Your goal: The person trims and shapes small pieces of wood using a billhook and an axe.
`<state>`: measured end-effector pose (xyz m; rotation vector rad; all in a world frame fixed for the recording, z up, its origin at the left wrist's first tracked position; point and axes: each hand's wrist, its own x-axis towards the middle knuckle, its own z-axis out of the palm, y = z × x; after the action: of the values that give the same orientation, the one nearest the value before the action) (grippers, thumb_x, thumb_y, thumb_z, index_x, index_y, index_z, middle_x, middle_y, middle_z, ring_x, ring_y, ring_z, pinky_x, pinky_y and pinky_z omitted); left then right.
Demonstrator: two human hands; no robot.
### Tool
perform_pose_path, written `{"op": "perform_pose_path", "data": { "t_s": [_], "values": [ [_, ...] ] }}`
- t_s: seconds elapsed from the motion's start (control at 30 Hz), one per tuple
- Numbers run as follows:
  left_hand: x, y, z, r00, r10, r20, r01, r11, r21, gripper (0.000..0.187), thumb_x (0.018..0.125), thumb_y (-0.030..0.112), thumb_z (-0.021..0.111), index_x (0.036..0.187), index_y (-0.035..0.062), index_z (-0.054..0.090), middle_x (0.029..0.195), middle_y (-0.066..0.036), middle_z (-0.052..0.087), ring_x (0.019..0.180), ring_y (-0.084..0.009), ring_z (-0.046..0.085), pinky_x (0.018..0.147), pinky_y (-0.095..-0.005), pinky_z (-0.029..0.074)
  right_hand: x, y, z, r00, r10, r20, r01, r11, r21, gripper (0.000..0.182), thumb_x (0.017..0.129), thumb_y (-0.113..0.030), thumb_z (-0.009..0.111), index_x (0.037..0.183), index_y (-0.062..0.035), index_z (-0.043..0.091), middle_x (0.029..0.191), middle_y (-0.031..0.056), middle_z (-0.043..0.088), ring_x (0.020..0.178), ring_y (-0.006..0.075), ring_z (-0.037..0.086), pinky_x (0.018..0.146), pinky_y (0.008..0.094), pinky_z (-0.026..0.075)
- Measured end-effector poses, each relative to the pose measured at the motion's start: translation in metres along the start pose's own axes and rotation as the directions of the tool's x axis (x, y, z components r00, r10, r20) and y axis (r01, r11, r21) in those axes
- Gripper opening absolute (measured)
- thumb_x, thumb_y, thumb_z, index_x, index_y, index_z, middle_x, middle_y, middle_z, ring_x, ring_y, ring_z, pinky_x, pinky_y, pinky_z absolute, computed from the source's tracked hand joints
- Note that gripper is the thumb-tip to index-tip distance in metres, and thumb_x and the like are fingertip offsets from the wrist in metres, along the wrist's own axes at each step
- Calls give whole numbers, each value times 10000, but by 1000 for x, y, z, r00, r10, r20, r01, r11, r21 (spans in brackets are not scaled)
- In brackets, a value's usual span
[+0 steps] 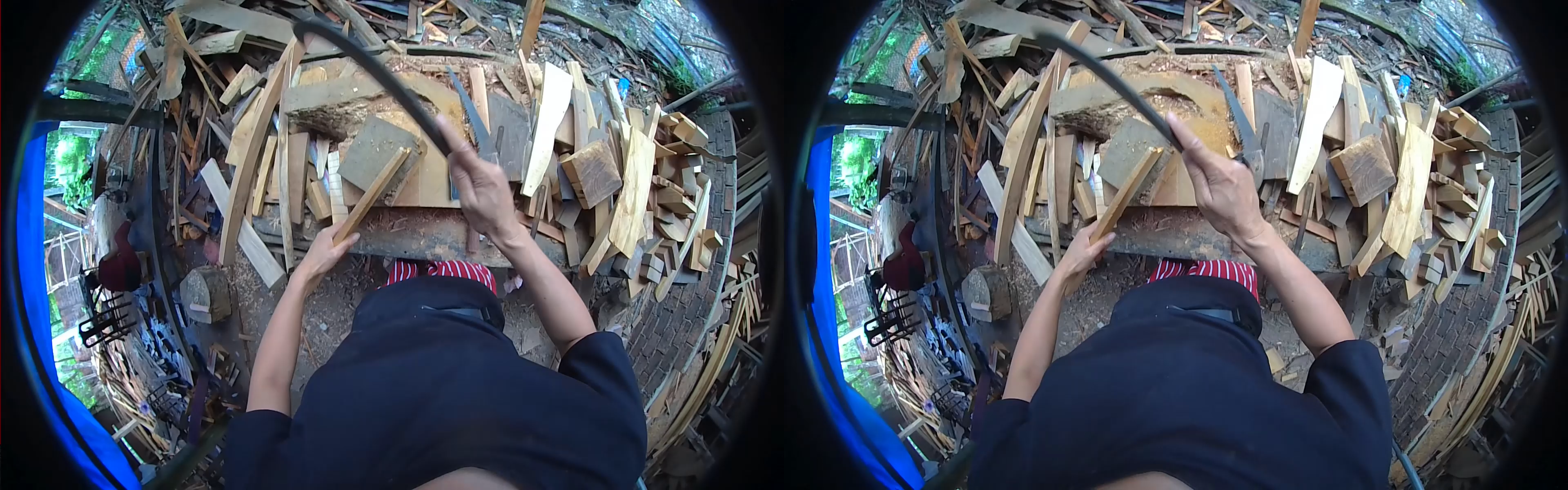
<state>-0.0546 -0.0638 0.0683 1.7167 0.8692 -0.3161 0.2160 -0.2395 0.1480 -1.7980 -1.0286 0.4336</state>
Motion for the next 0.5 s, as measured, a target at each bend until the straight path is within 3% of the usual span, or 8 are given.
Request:
{"op": "perform_pose_path", "data": {
  "t_s": [0.1,0.13,0.23,0.3,0.37,0.4,0.43,0.5],
  "values": [
    [-1,6,-2,999,-44,20,45,999,-24,548,939,338,651,1370,22,528,1070,-91,640,961,-153,547,871,-315,447,-1,-8,-1,972,-181,-149,179,983,-28,511,1003,-167,513,1479,-325,414,651,172,591,508,289,607,512,423,459],
    [0,3,-1,999,-37,16,37,999,-23,548,939,338,651,1370,22,528,1070,-91,640,961,-153,547,871,-315,447,-7,5,4,993,-106,-42,100,986,-131,516,1003,-186,507,1486,-333,396,655,180,601,526,303,620,516,431,472],
    [1,-6,0,995,95,-11,-95,993,-63,361,970,349,605,1134,34,539,701,30,477,592,-69,443,532,-248,394,-22,55,21,957,179,228,-55,883,-466,516,1012,-262,468,1503,-363,341,657,211,618,584,345,653,535,461,503],
    [1,-6,0,998,16,56,-10,994,-111,348,974,344,601,1140,45,537,695,36,461,592,-64,432,531,-241,389,-23,73,23,956,188,226,-89,918,-386,501,1016,-292,435,1499,-383,337,676,256,614,653,369,670,554,488,505],
    [6,-13,-4,993,-31,115,46,990,-130,390,972,335,604,1233,51,542,728,25,481,595,-69,430,528,-244,384,-13,84,22,972,88,219,-33,969,-245,504,1030,-286,401,1522,-352,310,591,179,579,547,278,632,505,414,497],
    [8,-15,-4,983,-40,180,88,959,-269,348,962,353,619,1105,44,548,722,8,506,592,-89,472,537,-249,417,-5,71,17,918,228,325,-282,951,129,506,1035,-287,390,1532,-328,304,575,102,521,511,205,559,482,357,463],
    [8,-17,-2,968,-47,247,145,906,-398,344,951,371,633,978,37,555,717,-9,531,589,-108,515,546,-253,449,-3,57,13,830,300,470,-518,727,450,509,1040,-289,379,1541,-303,297,559,24,463,475,132,486,458,301,429],
    [9,-20,0,964,-77,256,185,883,-430,351,944,374,643,979,34,559,735,-27,558,611,-123,565,569,-259,482,0,46,15,853,301,426,-498,717,489,510,1045,-303,370,1548,-264,302,631,-50,375,500,57,351,453,228,349]
  ]
}}
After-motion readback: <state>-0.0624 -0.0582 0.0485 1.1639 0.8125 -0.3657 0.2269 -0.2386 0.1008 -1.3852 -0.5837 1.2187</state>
